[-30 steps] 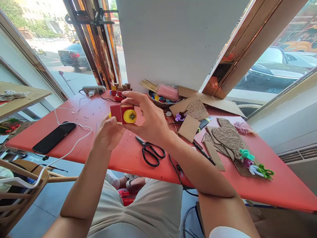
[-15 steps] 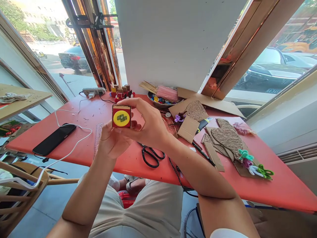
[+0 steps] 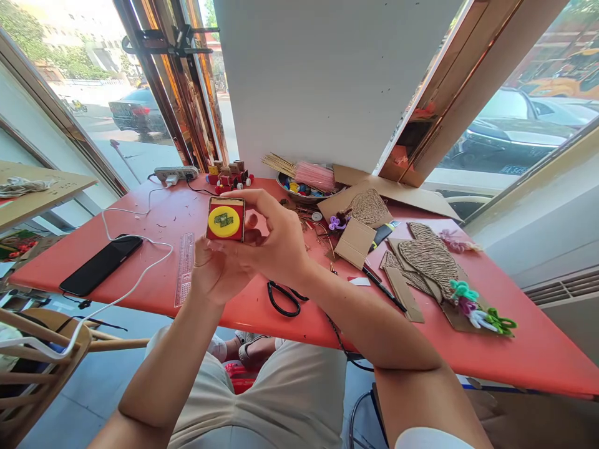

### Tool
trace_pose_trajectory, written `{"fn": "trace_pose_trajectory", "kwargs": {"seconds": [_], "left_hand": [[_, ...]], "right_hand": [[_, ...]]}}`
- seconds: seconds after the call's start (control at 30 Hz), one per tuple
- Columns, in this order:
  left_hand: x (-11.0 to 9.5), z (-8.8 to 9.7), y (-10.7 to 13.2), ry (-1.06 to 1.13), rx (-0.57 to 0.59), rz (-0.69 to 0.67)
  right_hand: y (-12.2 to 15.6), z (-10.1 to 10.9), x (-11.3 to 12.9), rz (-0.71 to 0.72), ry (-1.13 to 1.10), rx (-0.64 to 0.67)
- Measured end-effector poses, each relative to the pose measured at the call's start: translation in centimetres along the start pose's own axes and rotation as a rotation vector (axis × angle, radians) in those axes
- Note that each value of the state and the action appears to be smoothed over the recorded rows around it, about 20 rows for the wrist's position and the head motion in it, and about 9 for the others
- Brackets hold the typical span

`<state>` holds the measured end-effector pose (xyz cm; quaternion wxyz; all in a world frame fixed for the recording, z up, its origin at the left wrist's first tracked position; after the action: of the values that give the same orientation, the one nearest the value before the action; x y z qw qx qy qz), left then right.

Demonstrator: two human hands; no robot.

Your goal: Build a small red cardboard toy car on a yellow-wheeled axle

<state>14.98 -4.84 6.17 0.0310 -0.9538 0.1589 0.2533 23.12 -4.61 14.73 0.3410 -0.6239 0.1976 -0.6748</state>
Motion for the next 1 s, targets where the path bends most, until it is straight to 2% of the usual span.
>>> {"fn": "trace_pose_trajectory", "kwargs": {"seconds": [0.37,0.63,1.0], "left_hand": [[0.2,0.1,0.2,-0.060,-0.034,0.013],[-0.3,0.9,0.4,-0.097,-0.080,-0.026],[-0.5,1.0,0.5,-0.110,-0.109,-0.098]], "right_hand": [[-0.1,0.3,0.5,0.069,0.039,-0.025],[-0.2,0.0,0.5,0.086,0.002,0.087],[-0.2,-0.3,0.7,0.050,-0.008,0.103]]}}
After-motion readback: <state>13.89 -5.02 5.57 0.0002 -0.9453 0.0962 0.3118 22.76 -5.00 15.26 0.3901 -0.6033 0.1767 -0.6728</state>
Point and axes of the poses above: each hand's wrist, its own y-axis away from the middle knuckle, its own z-axis out of the back of the hand, x = y × z, the point moved 8 cm from there along -y, towards the middle knuckle, and after that the axes turned 1 degree about -x, right-handed, at the moved point
